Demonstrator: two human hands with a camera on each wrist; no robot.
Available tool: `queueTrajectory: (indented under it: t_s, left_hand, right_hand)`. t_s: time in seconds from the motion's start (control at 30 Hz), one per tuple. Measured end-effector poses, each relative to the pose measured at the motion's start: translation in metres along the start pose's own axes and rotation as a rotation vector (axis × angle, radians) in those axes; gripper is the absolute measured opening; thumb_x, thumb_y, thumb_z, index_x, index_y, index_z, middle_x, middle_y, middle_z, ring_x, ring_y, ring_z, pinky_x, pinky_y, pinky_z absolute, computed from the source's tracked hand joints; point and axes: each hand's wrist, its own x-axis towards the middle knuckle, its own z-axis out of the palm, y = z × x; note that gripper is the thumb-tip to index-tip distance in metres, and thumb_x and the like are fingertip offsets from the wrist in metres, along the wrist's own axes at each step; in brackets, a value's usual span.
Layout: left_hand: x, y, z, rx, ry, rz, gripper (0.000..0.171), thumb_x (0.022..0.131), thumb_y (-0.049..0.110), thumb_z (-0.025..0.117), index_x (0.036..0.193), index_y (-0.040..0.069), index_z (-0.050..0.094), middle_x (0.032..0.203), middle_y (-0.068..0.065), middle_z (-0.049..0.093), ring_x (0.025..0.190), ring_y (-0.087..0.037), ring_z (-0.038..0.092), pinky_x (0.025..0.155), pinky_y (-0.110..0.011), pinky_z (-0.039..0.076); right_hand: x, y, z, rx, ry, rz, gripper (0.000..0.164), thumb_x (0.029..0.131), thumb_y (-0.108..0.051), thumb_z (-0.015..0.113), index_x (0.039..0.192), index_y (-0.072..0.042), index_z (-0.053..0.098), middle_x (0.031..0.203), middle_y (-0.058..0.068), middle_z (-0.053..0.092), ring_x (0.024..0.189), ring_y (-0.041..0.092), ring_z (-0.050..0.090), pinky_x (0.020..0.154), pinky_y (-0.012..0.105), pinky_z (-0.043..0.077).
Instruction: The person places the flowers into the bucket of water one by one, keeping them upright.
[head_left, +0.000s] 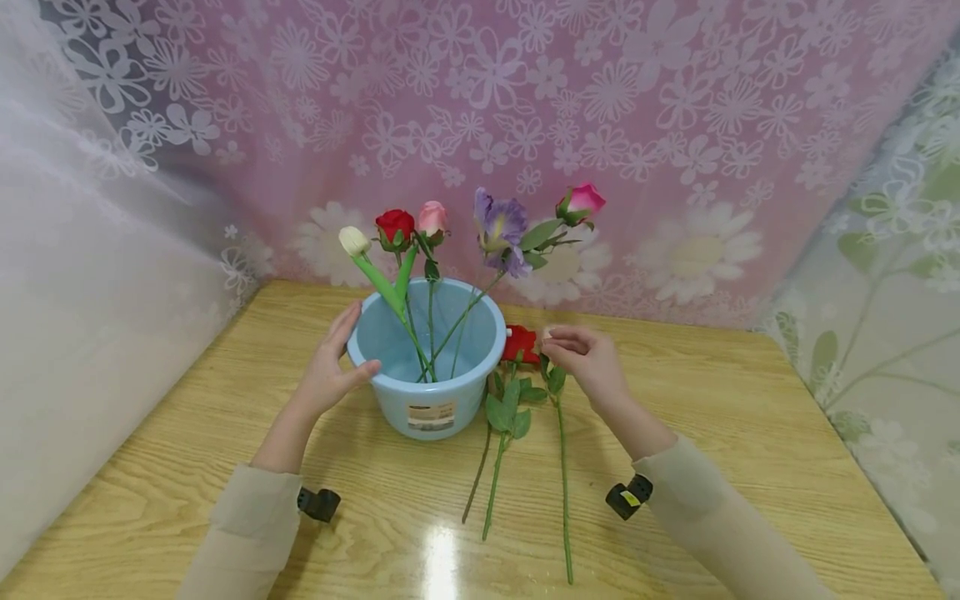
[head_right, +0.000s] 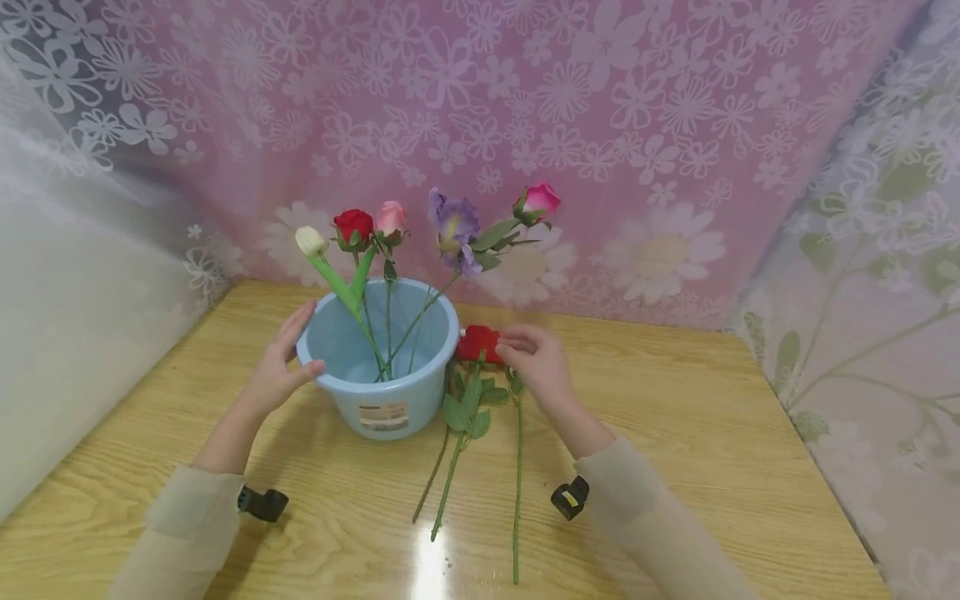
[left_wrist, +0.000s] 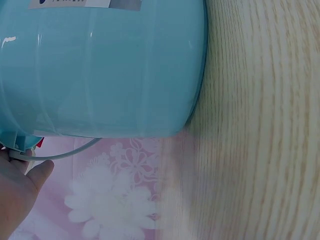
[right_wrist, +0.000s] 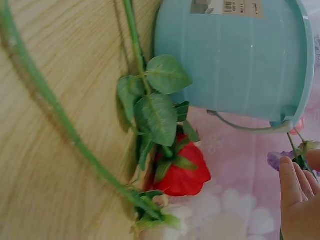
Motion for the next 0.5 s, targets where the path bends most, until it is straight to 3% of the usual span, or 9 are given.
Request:
queueTrajectory:
  t_s: [0.1,0.5]
  left_hand:
    - [0.0,0.001,0.0,0.007,0.002,0.0,0.082,0.076,0.02,0.063,0.136,-0.011,0.017,0.141,-0.027,0.012,0.126,-0.041,0.016,0.1,-0.052,0.02]
    - [0.0,0.002,0.0,0.008,0.0,-0.017,0.08,0.076,0.017,0.062,0.137,-0.009,0.017,0.141,-0.026,0.012,0.127,-0.039,0.017,0.1,-0.051,0.021]
  right_hand:
    - [-0.003,0.005,-0.004,-0.017,0.0,0.013,0.033,0.084,-0.008,0.058,0.112,0.009,0.053,0.105,0.023,0.058,0.083,0.005,0.058,0.075,0.026,0.05]
    - [-0.015,0.028,-0.015,-0.017,-0.048,0.093,0.034,0.084,-0.007,0.058,0.112,0.011,0.051,0.104,0.026,0.057,0.09,0.022,0.059,0.081,0.037,0.048]
